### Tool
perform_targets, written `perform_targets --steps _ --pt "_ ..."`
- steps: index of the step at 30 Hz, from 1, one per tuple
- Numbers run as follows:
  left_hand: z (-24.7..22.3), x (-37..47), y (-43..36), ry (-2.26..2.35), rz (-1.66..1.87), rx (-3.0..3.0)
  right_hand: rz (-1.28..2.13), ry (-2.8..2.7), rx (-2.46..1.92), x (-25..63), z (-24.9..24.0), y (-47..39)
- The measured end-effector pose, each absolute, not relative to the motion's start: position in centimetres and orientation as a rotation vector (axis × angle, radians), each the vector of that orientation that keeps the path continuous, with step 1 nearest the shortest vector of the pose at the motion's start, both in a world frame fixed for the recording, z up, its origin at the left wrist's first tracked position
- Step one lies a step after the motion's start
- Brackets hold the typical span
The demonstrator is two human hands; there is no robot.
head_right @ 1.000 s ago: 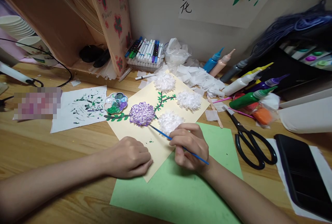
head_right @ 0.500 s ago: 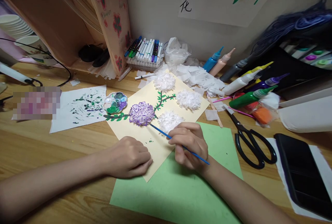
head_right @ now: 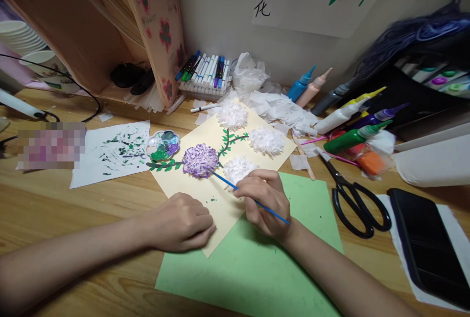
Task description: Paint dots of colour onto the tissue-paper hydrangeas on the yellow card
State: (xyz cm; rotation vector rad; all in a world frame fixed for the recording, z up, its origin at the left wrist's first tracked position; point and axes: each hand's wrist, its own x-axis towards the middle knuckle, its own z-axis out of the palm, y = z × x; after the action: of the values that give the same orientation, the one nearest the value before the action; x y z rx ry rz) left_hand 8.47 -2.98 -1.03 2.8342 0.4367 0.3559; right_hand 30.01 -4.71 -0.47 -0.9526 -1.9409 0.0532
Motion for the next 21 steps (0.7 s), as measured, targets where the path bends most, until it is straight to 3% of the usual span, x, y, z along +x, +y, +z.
perform_targets --steps 21 --pt "-0.91 8.5 -2.89 0.432 0.327 2.846 0.162 -1.701 -0.99 29.85 -1.3 -4.52"
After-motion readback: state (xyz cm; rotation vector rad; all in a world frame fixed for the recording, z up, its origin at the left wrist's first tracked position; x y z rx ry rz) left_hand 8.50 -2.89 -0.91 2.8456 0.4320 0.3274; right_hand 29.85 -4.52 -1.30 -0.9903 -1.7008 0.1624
